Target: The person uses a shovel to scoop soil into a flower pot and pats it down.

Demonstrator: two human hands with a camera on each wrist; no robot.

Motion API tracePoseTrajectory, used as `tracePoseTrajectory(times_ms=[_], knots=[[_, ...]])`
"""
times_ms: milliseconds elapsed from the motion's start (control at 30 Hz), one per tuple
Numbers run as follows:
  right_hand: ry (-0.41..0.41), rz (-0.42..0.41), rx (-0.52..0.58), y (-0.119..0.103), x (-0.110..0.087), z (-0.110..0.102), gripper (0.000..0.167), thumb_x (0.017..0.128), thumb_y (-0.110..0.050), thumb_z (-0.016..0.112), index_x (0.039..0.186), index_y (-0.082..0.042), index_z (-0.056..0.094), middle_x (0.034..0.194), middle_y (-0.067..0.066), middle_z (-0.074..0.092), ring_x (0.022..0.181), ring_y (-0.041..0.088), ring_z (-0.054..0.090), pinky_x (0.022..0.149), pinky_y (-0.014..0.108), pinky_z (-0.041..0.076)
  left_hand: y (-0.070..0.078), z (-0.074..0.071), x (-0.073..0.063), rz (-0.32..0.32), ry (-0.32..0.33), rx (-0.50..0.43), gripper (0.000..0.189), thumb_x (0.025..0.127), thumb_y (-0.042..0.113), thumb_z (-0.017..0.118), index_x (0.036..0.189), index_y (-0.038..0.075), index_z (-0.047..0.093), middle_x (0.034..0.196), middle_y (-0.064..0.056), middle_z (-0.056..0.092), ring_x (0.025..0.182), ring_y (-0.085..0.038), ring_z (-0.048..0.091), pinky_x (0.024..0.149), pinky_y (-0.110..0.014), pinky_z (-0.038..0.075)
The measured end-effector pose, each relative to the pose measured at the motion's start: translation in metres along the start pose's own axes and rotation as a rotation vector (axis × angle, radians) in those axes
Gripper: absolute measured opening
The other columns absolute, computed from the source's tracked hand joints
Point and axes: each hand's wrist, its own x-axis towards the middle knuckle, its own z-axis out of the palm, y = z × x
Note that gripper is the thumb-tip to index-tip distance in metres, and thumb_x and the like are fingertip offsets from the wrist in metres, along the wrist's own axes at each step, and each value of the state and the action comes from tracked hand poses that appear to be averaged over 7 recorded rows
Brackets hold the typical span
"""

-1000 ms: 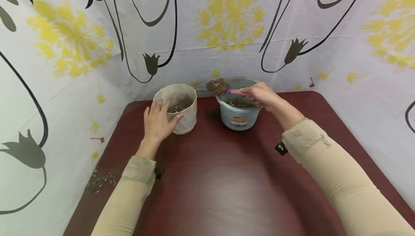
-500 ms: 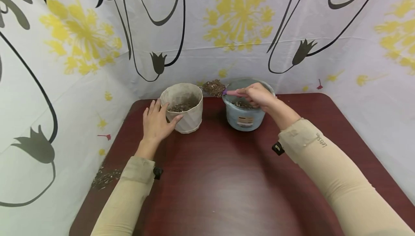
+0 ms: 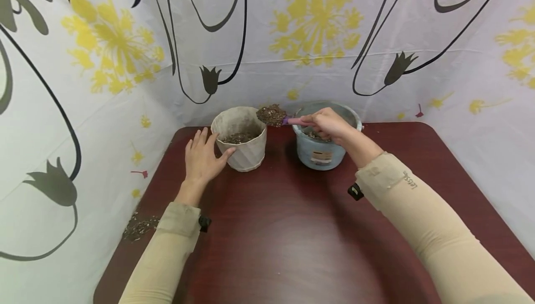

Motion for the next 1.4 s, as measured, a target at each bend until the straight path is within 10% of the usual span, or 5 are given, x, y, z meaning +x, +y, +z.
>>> tracePoseTrajectory(times_ms=[300, 467, 700, 1067, 1400], knots=[[0.005, 0.013, -0.001, -0.005, 0.01, 0.01, 0.034, 0.106, -0.024, 0.056, 0.123, 0.0, 0.072, 0.061, -0.006, 0.046, 0.045, 0.01, 0.012, 0.045, 0.027, 0.016, -0.01, -0.001, -0.002, -0.007, 0.02, -0.009, 0.078, 0.092, 0.064, 0.061, 0.145, 0.007, 0.053, 0.156, -0.022, 0.04, 0.147, -0.042, 0.031, 0.118, -0.059, 0.023], [-0.063, -0.002, 0.053, -0.007, 0.017, 0.02, 0.031, 0.106, -0.023, 0.055, 0.097, -0.007, 0.079, 0.112, -0.005, 0.075, 0.046, 0.012, 0.008, 0.044, 0.03, 0.014, -0.012, -0.002, -0.004, 0.005, 0.043, -0.028, 0.075, 0.093, 0.061, 0.062, 0.144, 0.008, 0.054, 0.156, -0.019, 0.043, 0.146, -0.041, 0.033, 0.117, -0.059, 0.026], [-0.052, 0.007, 0.001, -0.008, 0.024, 0.029, 0.032, 0.105, -0.027, 0.057, 0.124, -0.006, 0.073, 0.049, -0.007, 0.023, 0.044, 0.011, 0.011, 0.045, 0.03, 0.014, -0.01, -0.001, -0.002, 0.024, 0.058, -0.052, 0.068, 0.095, 0.056, 0.062, 0.142, 0.008, 0.059, 0.155, -0.016, 0.045, 0.147, -0.039, 0.033, 0.118, -0.056, 0.026], [-0.069, -0.052, -0.036, 0.002, 0.037, 0.048, 0.031, 0.105, -0.025, 0.057, 0.125, -0.007, 0.073, 0.07, -0.011, 0.064, 0.047, 0.009, 0.01, 0.043, 0.025, 0.015, 0.0, 0.008, -0.002, 0.046, 0.081, -0.077, 0.052, 0.098, 0.052, 0.061, 0.129, 0.012, 0.071, 0.15, -0.014, 0.051, 0.141, -0.037, 0.044, 0.115, -0.058, 0.031], [0.098, -0.173, -0.415, 0.001, 0.037, 0.069, 0.027, 0.103, -0.034, 0.059, 0.12, -0.024, 0.077, 0.051, -0.007, 0.041, 0.058, 0.012, 0.036, 0.072, 0.032, 0.042, 0.003, 0.015, -0.003, 0.012, 0.191, -0.086, 0.05, 0.095, 0.052, 0.067, 0.122, 0.011, 0.075, 0.144, -0.013, 0.057, 0.122, -0.036, 0.062, 0.111, -0.057, 0.037]])
